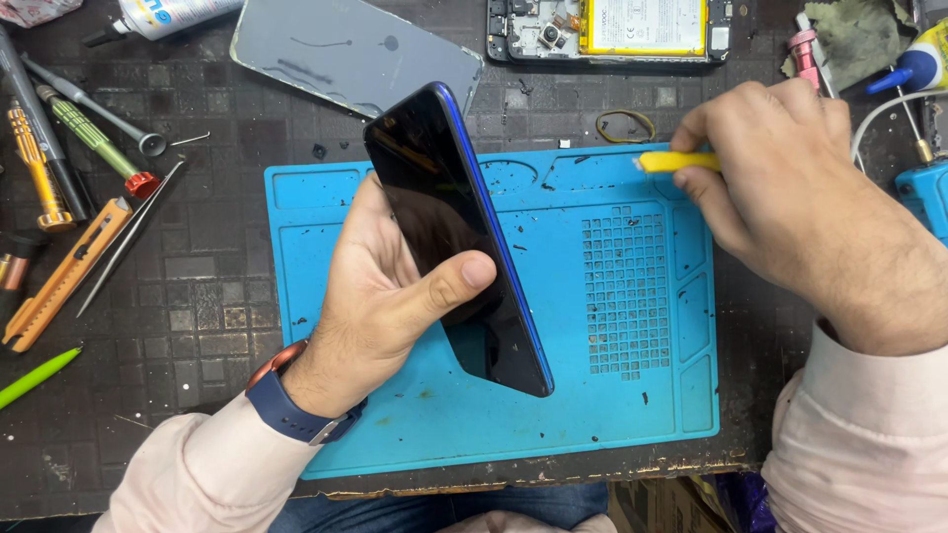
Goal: The person repairs a smartphone on a blue silicone mat. They use a screwdriver on the phone body, pry along the edge with a yellow pry bar, flex and separate the back cover from the frame, set the cover aside, and then use a screwdriver and a black spudger to work on the internal components and battery.
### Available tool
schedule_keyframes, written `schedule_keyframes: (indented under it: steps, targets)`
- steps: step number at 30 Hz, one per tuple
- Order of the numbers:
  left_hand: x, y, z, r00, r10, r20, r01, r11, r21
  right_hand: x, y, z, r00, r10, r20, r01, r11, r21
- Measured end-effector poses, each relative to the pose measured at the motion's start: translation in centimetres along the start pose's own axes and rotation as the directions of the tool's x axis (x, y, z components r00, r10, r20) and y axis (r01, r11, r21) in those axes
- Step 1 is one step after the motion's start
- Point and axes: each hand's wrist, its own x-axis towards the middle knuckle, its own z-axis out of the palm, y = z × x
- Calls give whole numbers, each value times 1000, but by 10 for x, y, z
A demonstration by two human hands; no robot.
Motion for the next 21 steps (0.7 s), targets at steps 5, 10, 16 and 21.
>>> schedule_keyframes:
  steps: [5, 10, 16, 21]
  targets:
    - [0, 2, -4, 1000, 21, 19, -20, 998, -53, 9, -26, -17, 967, 255, 18, -209, 750, 627]
    - [-2, -1, -15, 993, -44, -112, 36, 997, -72, 1, -55, -15, 937, 327, 123, -212, 251, 945]
    - [1, 0, -28, 993, -20, -113, -13, 957, -290, 3, -70, -2, 949, 277, 153, -180, 74, 981]
    - [7, 2, -30, 985, 14, -170, -57, 966, -252, 12, -86, 24, 917, 388, -89, -11, 249, 969]
